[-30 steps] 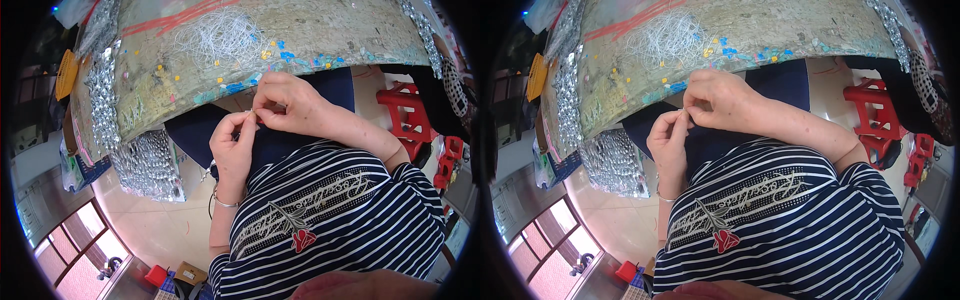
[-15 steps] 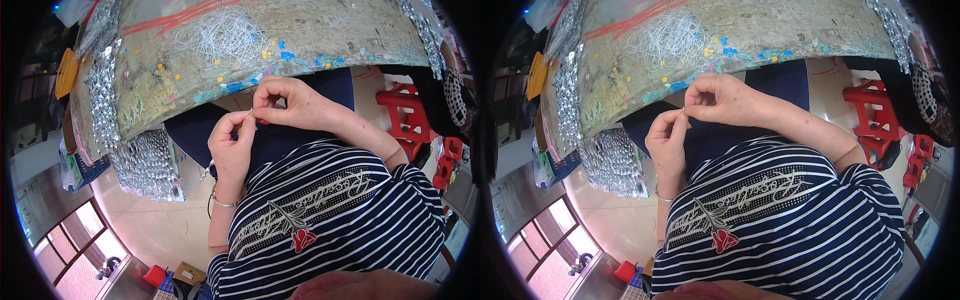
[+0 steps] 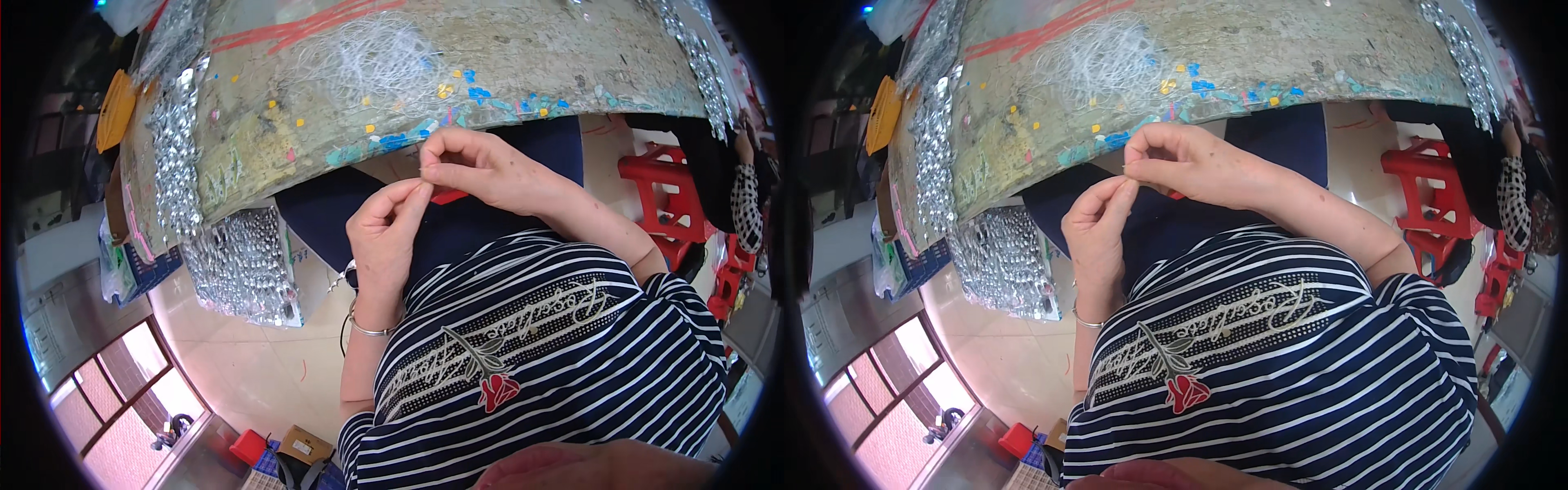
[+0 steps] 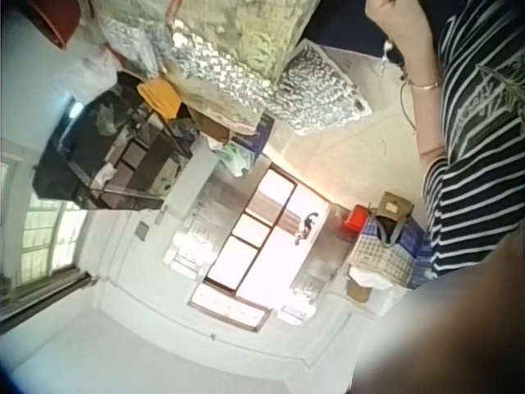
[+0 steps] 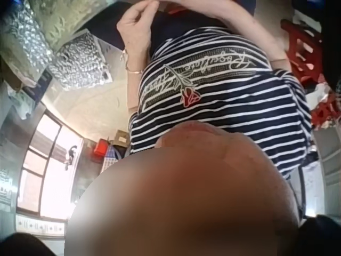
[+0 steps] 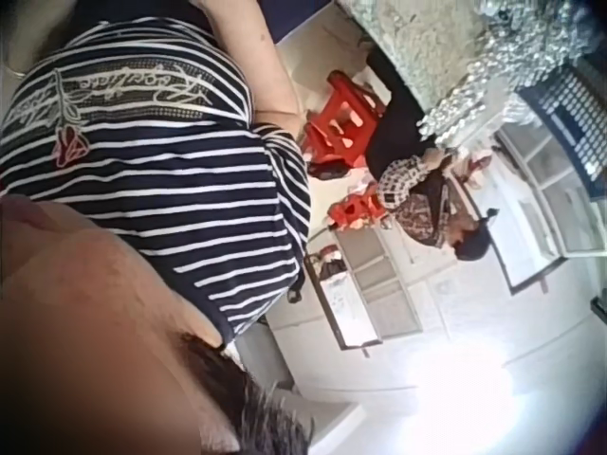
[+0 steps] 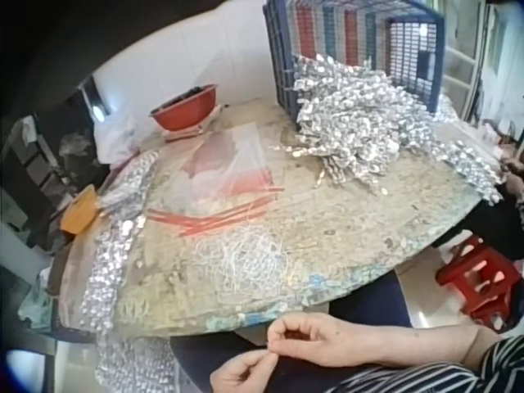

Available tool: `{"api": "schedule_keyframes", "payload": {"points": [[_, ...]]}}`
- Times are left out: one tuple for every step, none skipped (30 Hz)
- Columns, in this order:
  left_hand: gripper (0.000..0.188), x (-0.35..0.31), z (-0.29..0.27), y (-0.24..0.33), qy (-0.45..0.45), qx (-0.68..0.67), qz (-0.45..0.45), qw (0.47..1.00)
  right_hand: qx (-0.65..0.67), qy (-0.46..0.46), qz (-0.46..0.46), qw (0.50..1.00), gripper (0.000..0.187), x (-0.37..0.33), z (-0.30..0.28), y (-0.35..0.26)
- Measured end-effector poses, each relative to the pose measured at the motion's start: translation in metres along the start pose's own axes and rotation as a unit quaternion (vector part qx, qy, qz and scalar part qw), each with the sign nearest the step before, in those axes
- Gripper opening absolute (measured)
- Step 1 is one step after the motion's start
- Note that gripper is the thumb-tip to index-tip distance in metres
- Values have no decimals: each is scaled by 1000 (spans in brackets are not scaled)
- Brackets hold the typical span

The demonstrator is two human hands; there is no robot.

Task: The person is assembling silver tinsel decorations by attaching small plastic clips or strings to them at a workbench.

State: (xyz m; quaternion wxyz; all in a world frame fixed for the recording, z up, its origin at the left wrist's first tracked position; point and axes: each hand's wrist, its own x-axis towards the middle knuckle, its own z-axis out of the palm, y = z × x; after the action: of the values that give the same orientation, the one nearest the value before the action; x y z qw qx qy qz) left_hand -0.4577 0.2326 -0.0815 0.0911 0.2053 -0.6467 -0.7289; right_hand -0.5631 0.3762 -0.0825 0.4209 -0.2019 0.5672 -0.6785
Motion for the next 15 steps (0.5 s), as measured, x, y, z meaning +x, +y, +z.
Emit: {"api": "schedule_keyframes", "payload": {"points": [[10,1,-3,-2,-13,13,3,1000,-30,-5,3,1000,8,2,1,-2],[10,2,-5,-3,-24,27,5,999,-2,1,-8,1000,7,2,2,-3],[10,3,-4,0,-32,21,-2,999,28,5,-19,999,7,1,2,-6],[10,2,-5,-2,-38,21,-7,999,51,-1,-14,999,9,0,5,-12],[11,3,-6,-3,-48,19,-10,999,35,-4,-18,999,9,0,0,-11],[10,3,-8,-5,-59,13,-6,998,48,-5,-9,999,9,-1,-2,-12],[10,3,-9,-8,-73,4,-2,997,60,-1,0,998,8,-3,-3,-14],[10,1,-8,-8,-82,-9,1,997,57,11,-12,998,8,-2,1,-15],[10,-1,-10,-5,-86,-2,-10,996,57,-1,-12,998,8,-1,4,-15],[11,-1,-12,-5,-95,21,-12,995,45,-10,6,999,8,-3,4,-16],[12,-1,-15,-5,-105,43,-14,993,33,-19,24,999,9,-4,4,-17],[12,-1,-18,-4,-99,41,-11,994,26,-3,23,999,8,-5,6,-17],[11,-1,-21,-5,-111,63,-24,992,23,-8,24,999,8,-3,0,-18],[11,-3,-25,-3,-120,86,-38,988,11,33,3,999,8,-2,-8,-22],[11,-5,-28,-2,-112,86,-38,989,-1,74,-17,997,8,-1,-15,-25]]}}
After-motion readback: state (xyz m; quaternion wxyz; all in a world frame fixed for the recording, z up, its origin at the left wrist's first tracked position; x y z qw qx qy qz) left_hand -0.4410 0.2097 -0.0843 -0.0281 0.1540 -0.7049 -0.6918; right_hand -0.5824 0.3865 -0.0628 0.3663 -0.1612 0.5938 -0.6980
